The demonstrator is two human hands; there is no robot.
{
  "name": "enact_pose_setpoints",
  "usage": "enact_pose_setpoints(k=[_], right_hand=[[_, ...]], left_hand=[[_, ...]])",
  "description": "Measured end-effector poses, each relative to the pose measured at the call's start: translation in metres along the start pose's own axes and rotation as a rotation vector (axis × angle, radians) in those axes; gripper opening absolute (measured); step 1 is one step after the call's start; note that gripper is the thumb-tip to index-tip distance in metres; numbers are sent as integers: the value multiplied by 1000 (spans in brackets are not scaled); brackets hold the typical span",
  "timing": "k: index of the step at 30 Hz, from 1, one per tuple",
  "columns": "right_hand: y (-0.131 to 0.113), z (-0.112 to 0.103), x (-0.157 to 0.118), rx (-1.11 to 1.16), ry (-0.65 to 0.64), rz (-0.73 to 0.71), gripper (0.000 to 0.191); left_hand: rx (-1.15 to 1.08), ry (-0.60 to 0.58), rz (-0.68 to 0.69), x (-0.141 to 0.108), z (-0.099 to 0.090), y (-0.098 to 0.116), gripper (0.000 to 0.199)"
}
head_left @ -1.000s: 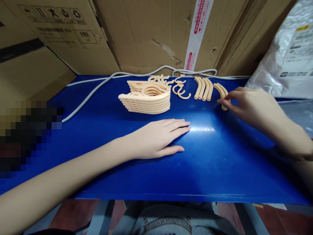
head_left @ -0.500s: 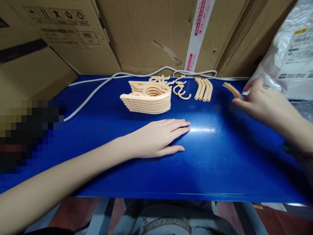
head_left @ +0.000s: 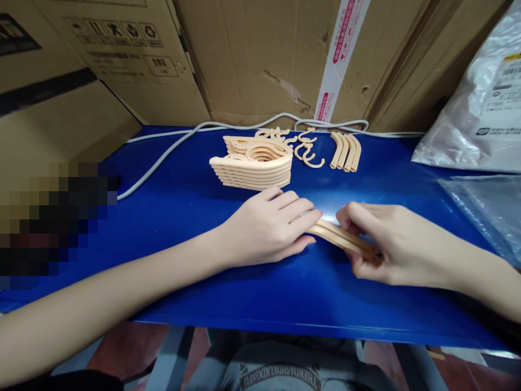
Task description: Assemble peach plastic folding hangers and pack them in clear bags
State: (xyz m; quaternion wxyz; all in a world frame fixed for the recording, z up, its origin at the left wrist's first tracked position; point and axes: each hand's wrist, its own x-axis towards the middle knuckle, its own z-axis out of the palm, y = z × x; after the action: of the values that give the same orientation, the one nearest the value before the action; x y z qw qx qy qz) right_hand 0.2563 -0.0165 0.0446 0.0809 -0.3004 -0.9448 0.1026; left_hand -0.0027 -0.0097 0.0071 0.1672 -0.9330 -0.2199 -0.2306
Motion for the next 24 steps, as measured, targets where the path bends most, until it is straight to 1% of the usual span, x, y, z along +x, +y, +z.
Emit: enact_pose_setpoints(k=[3,7,11,14,18,24], right_hand=[[-2,8,3,-15,-6,-42,18],[12,7,4,-65,-4,-13,20],[30,1,1,-87,3,44,22],[37,-3,0,-121,2,24,25],[40,-4,1,-168,-22,-15,21],[39,-8,-1,-101,-57,27,24]], left_hand=[[2,-75,-4,-2,4,-1,31],[-23,-142,-36,-4,6,-2,30],[-62,-169,-76,-3,6,-3,35],[-89,-188,-115,-3,6,-3,37],[-103,-176,-149,-4,8,-4,36],[-126,-204,-205,-4,11,-3,37]])
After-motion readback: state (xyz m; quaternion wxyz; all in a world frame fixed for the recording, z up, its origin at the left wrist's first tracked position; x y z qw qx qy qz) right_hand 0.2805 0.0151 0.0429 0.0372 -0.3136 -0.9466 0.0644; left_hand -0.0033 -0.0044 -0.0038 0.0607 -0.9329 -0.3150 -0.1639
